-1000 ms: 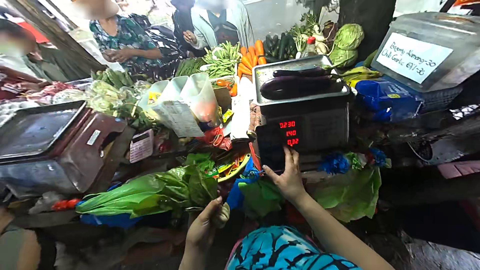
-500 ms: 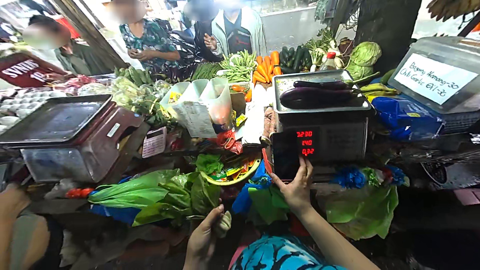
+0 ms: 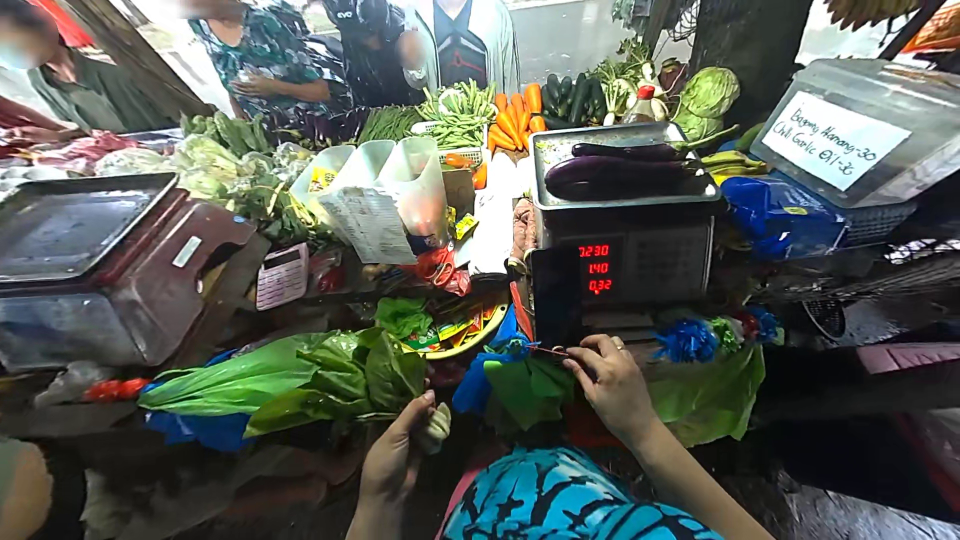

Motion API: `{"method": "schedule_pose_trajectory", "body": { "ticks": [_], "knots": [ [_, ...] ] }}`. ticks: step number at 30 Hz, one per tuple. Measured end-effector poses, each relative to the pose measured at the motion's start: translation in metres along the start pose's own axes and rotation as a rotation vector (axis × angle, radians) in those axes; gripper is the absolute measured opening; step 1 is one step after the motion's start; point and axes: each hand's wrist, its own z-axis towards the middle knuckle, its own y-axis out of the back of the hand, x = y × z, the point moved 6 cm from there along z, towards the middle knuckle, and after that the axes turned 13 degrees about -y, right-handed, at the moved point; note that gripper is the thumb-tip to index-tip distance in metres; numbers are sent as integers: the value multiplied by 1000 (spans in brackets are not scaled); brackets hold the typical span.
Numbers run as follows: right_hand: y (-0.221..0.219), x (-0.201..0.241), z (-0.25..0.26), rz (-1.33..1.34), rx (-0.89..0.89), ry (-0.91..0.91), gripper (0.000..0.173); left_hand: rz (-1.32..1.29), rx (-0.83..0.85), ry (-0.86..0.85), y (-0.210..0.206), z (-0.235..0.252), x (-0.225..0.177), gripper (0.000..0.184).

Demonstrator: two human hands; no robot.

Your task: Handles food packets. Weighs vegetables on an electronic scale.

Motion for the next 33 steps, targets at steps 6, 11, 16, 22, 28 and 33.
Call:
{"method": "schedule_pose_trajectory", "body": {
  "ticks": [6,11,16,22,28,33],
  "knots": [
    [21,-32,10,-211,21,61,12,-11,17,-35,2,-1,-2,24],
    [52,-66,19,-328,-31,-35,9,-19,-49,-21,19,-4,0,19],
    [50,-59,18,-290,-51,-50,13,-5,-92,-48,29,-3,-1,21],
    [21,-23,22,83,59,-110,60,-12,-51,-42,21,-3,-1,22],
    [-20,9,46,311,-29,-456,109,-26,13,-30,5,-5,-2,20],
    [-43,17,45,215,-272,-440,115,-25,19,-77,7,-6,-5,26]
  ]
}}
